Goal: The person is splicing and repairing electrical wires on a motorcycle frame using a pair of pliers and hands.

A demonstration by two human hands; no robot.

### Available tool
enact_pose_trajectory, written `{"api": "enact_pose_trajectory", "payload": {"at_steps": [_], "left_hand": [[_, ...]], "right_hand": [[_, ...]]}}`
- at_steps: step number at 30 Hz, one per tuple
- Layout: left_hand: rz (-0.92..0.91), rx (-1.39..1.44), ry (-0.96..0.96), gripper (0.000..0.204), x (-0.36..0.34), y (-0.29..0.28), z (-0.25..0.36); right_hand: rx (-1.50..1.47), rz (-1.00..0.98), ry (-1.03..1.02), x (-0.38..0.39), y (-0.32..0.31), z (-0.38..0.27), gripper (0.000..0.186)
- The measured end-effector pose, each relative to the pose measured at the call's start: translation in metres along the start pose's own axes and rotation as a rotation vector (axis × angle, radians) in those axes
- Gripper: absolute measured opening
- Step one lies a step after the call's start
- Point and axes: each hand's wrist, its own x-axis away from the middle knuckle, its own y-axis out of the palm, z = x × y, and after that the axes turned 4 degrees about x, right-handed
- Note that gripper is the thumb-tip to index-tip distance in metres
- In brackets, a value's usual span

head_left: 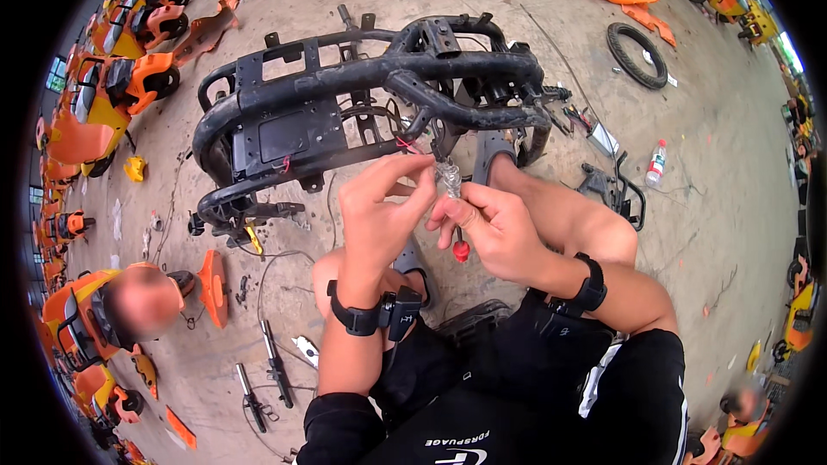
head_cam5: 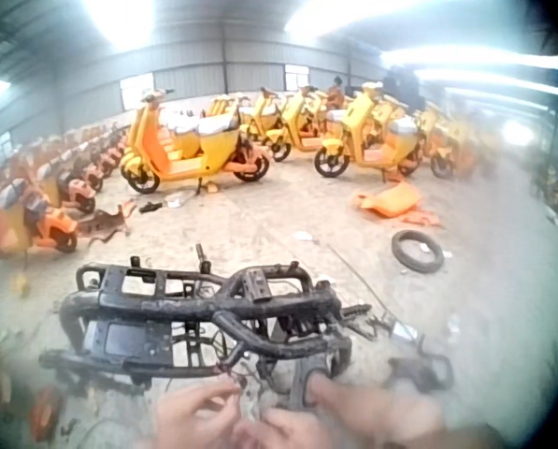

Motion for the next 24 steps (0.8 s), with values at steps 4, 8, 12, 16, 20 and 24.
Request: {"api": "enact_pose_trajectory", "payload": {"at_steps": [4,8,12,16,20,24], "left_hand": [[0.042,0.066,-0.124,0.012,0.0,0.006,0.0],[0.053,0.056,-0.158,0.011,0.001,0.006,0.001],[0.092,0.004,-0.097,0.011,0.005,0.01,0.001],[0.194,-0.011,-0.125,0.012,0.001,0.011,-0.009],[0.136,0.082,-0.096,0.013,0.002,0.007,-0.011],[0.06,0.053,-0.024,0.012,0.0,0.006,-0.005]], "right_hand": [[-0.01,-0.001,0.025,0.001,0.0,0.0,0.029],[-0.012,-0.002,0.042,0.001,0.001,-0.003,0.028],[-0.025,0.004,0.041,0.002,0.001,0.002,0.027],[-0.057,0.001,0.025,0.0,0.002,0.0,0.026],[-0.082,0.007,0.034,-0.001,0.0,0.0,0.026],[-0.095,-0.009,0.042,-0.001,0.001,-0.002,0.026]]}}
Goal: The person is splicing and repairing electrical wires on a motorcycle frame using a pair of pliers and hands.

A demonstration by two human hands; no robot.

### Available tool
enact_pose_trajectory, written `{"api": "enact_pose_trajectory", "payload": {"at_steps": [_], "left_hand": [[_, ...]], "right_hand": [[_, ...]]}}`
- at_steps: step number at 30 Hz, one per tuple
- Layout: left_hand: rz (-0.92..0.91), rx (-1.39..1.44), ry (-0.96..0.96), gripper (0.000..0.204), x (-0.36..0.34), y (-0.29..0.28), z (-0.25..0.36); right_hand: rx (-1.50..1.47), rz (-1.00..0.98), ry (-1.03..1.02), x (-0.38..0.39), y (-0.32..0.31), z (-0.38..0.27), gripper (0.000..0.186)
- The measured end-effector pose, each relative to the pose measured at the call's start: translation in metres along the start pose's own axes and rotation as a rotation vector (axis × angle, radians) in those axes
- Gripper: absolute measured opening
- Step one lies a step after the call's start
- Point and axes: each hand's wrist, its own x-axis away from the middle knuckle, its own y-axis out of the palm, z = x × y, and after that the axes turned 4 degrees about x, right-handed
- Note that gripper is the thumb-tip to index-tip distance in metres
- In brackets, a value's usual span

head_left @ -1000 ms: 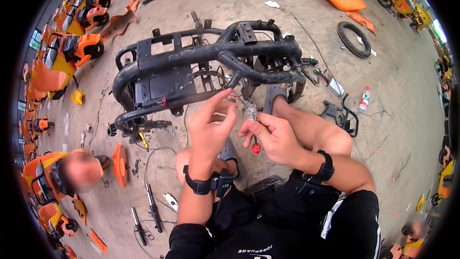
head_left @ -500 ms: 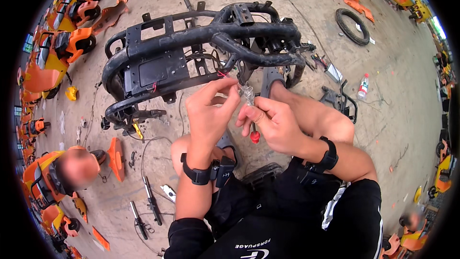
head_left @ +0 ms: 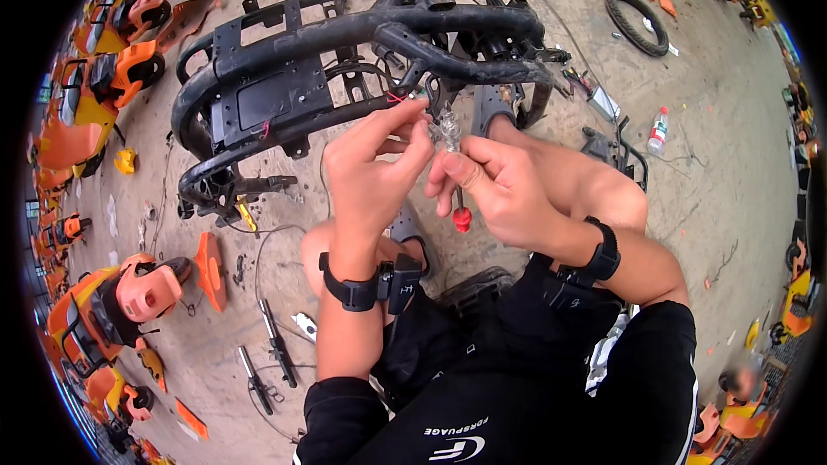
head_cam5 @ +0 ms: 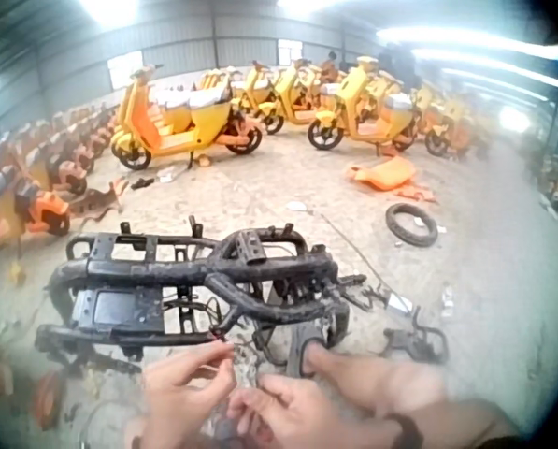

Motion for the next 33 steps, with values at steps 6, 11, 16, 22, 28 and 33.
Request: {"api": "enact_pose_trajectory", "payload": {"at_steps": [6,11,16,22,28,33], "left_hand": [[-0.001,-0.101,-0.079,0.011,0.001,0.003,0.006],[-0.009,-0.174,-0.003,0.011,0.002,0.004,0.005],[0.0,-0.134,-0.06,0.012,-0.001,-0.005,-0.007],[-0.044,0.026,-0.089,0.014,0.003,-0.009,0.001],[-0.194,-0.114,0.015,0.015,-0.004,-0.016,-0.001],[-0.211,-0.175,0.033,0.012,-0.015,-0.016,0.009]], "right_hand": [[-0.001,-0.012,0.014,0.001,0.001,0.001,0.026],[-0.029,-0.018,0.01,0.001,0.0,0.0,0.025],[-0.024,-0.026,0.038,0.001,-0.001,0.0,0.026],[-0.035,-0.041,0.074,0.002,-0.001,-0.006,0.026],[0.027,-0.036,0.069,0.002,0.001,-0.007,0.024],[0.051,-0.034,0.065,0.003,-0.001,-0.007,0.022]]}}
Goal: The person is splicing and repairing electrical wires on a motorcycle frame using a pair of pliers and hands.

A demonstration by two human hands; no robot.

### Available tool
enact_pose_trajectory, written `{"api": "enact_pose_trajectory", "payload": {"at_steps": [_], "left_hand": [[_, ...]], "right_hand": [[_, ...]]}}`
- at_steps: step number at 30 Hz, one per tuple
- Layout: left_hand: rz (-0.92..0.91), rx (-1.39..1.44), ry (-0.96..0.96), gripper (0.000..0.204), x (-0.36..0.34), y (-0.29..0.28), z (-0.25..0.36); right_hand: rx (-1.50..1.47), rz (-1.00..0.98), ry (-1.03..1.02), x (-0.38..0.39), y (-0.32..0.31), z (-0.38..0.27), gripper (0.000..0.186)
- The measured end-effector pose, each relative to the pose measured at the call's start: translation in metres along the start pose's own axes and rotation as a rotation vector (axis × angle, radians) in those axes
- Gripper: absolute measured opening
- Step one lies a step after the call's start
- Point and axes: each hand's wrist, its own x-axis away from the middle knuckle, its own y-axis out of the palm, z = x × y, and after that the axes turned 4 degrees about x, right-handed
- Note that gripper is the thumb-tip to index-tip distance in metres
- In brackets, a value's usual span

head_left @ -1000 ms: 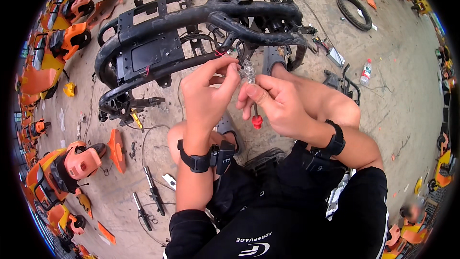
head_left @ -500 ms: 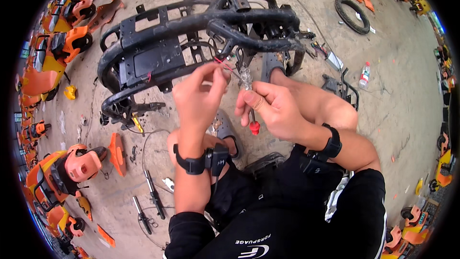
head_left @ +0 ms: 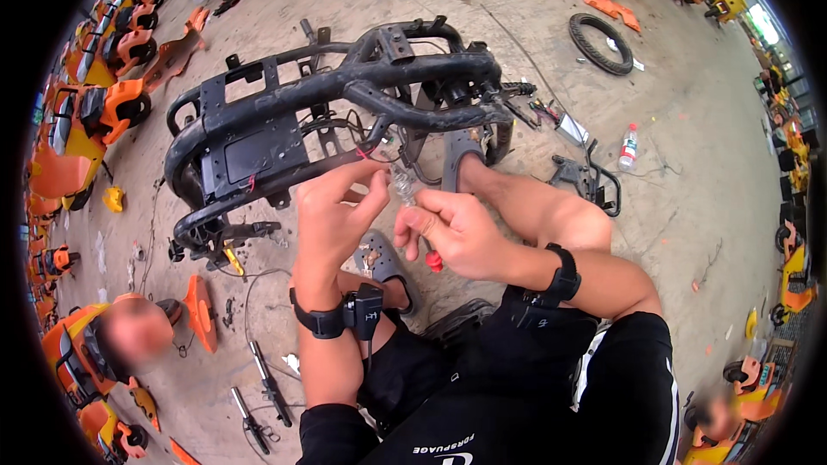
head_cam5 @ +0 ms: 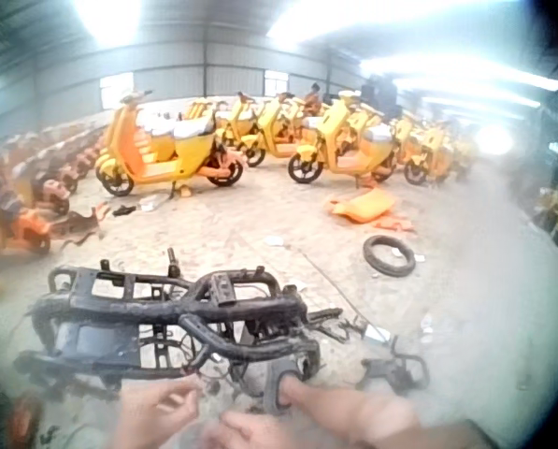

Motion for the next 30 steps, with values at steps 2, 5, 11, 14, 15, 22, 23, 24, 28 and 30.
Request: {"api": "enact_pose_trajectory", "payload": {"at_steps": [2,5,11,14,15,22,23,24,28,30], "left_hand": [[0.004,-0.02,0.003,0.013,0.0,0.0,0.004],[0.033,-0.038,-0.002,0.01,0.002,0.0,0.003],[0.004,0.036,0.026,0.011,0.0,0.007,-0.004],[0.049,-0.008,0.055,0.011,0.002,0.008,-0.007],[0.069,-0.038,0.05,0.011,0.003,0.008,-0.007],[0.133,0.108,-0.068,0.018,0.007,-0.006,-0.012],[0.112,0.127,-0.058,0.02,0.009,-0.004,-0.01],[0.074,0.121,-0.019,0.025,0.009,-0.002,-0.009],[0.014,0.076,0.048,0.022,0.005,0.0,-0.002],[0.014,0.019,0.122,0.019,0.003,0.0,-0.003]], "right_hand": [[-0.018,-0.001,-0.035,-0.001,0.0,0.003,0.022],[-0.083,-0.003,-0.023,-0.003,0.003,0.003,0.022],[-0.018,0.026,-0.031,-0.001,-0.001,0.003,0.028],[0.0,0.011,-0.047,-0.002,-0.001,0.003,0.029],[0.001,0.013,-0.046,-0.002,0.0,0.002,0.029],[0.015,0.032,-0.02,-0.001,0.003,-0.005,0.026],[0.008,0.022,-0.043,0.0,0.003,-0.003,0.026],[0.0,0.012,-0.067,0.0,0.003,-0.001,0.025],[0.037,0.017,-0.042,0.0,0.003,0.0,0.026],[0.068,0.009,-0.037,0.0,0.0,0.001,0.027]]}}
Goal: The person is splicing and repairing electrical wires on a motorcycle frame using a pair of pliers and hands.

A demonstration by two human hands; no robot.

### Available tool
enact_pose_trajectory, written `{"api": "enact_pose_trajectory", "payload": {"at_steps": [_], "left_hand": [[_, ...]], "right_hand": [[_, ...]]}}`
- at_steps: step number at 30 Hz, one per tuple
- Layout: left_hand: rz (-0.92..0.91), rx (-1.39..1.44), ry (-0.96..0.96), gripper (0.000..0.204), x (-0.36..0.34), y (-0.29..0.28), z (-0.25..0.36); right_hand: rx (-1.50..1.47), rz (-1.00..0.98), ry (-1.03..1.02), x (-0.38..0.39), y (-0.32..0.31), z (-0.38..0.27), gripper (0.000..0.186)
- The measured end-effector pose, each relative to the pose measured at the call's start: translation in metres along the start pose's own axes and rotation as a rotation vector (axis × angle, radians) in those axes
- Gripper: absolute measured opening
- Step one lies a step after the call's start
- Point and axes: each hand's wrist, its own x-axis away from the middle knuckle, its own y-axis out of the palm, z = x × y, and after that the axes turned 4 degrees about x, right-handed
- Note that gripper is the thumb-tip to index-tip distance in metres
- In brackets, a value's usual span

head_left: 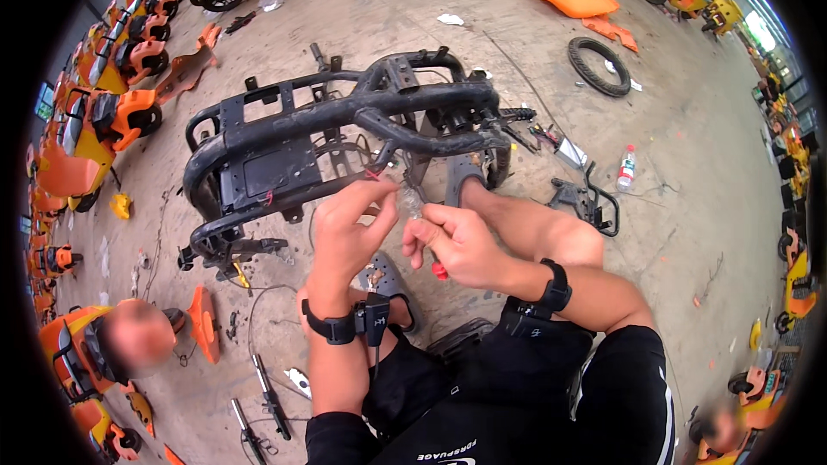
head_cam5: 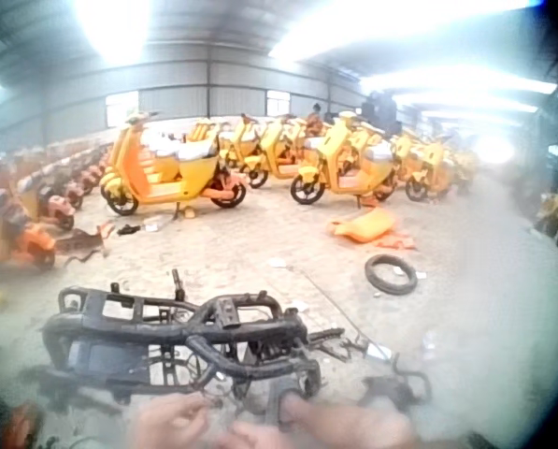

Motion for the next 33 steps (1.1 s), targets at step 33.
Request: {"api": "enact_pose_trajectory", "payload": {"at_steps": [33], "left_hand": [[-0.001,0.031,0.078,0.016,-0.007,0.0,-0.002]], "right_hand": [[0.038,0.011,-0.03,0.001,-0.003,-0.002,0.026]]}}
